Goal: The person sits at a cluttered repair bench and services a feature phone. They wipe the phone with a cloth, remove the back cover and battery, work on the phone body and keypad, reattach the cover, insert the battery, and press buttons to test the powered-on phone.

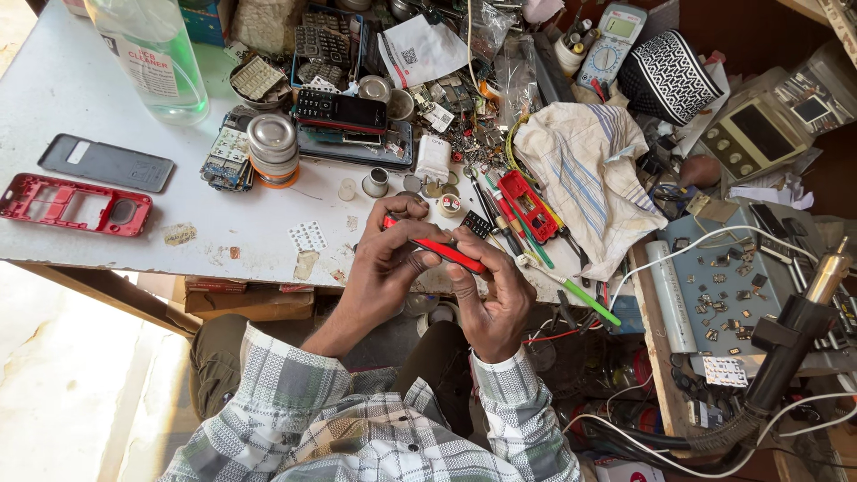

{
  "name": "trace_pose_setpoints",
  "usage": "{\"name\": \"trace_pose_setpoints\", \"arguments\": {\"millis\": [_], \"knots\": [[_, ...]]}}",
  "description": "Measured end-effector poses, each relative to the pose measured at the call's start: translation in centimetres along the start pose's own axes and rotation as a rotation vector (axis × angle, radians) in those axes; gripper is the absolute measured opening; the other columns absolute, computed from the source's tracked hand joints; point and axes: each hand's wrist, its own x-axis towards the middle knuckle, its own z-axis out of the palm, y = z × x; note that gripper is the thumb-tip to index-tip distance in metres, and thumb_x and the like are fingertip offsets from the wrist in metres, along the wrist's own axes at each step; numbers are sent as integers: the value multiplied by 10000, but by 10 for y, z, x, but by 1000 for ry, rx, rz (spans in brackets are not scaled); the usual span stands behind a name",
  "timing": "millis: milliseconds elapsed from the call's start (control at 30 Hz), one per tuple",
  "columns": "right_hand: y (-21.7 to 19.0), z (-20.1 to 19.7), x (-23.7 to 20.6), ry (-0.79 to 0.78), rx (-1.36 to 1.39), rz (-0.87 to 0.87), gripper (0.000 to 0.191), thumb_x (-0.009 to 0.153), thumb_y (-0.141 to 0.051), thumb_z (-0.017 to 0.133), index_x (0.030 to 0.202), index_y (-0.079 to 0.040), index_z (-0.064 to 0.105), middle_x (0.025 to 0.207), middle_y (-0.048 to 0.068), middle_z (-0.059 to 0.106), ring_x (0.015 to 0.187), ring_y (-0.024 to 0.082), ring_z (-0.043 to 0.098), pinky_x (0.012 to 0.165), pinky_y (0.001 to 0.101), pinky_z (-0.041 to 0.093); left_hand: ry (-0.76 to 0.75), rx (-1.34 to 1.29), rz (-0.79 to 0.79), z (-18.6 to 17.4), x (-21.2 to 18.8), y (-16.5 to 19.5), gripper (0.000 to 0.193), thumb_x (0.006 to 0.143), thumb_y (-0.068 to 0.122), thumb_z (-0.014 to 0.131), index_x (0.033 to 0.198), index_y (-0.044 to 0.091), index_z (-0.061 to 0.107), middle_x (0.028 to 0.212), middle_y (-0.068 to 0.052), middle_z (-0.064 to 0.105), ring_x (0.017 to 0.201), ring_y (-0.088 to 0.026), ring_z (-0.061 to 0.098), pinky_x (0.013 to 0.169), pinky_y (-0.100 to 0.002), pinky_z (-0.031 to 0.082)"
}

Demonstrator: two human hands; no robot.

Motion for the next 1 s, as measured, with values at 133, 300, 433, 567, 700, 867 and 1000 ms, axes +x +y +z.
{"name": "trace_pose_setpoints", "arguments": {"millis": [133,300,433,567,700,867,1000], "knots": [[1,5,-4,32,-23,-95,239,1046,-79,672,1255,12,600,1308,192,683,1286,318,671,1052,392,598,53,-6,27,9,-5,0,226,892,-36,725,1113,13,721,1333,-95,410,1364,-232,521,1157,-347,551],[2,5,-3,26,-29,-131,258,1053,-107,666,1274,3,593,1298,178,691,1323,319,662,1070,400,608,40,34,22,6,-7,-1,234,895,-25,741,1125,17,726,1324,-90,427,1339,-226,548,1136,-343,551],[-3,-4,-1,-36,-79,-39,316,1025,-142,690,1281,14,594,1311,194,682,1291,308,671,1011,374,622,26,11,-59,4,-5,2,233,915,0,718,1147,21,719,1325,-83,427,1277,-200,571,1046,-321,588],[-8,-8,-1,-22,-28,-16,336,1036,-159,686,1313,6,591,1360,184,664,1298,278,668,1023,350,631,-45,-37,-43,2,-3,10,364,943,10,703,1299,46,633,1327,-89,484,1291,-188,548,1077,-315,545],[-12,-17,-2,-34,-139,39,274,1043,-139,625,1292,-25,621,1390,159,642,1282,263,667,932,317,649,-82,-45,-58,0,-1,14,473,957,3,672,1406,65,538,1392,-116,582,1309,-187,561,1096,-311,500],[-6,-12,1,15,-301,-132,291,982,-130,731,1254,-50,665,1305,133,665,1250,296,670,1029,404,579,-98,-5,36,3,-2,10,237,975,-45,648,1204,13,636,1472,-172,610,1370,-236,606,1104,-350,534],[1,-7,1,73,-306,-162,236,964,-136,769,1172,-62,687,1213,99,709,1226,288,692,1020,396,591,-63,20,13,7,-3,5,192,940,-46,667,1125,3,677,1388,-165,663,1308,-240,650,1052,-354,573]]}}
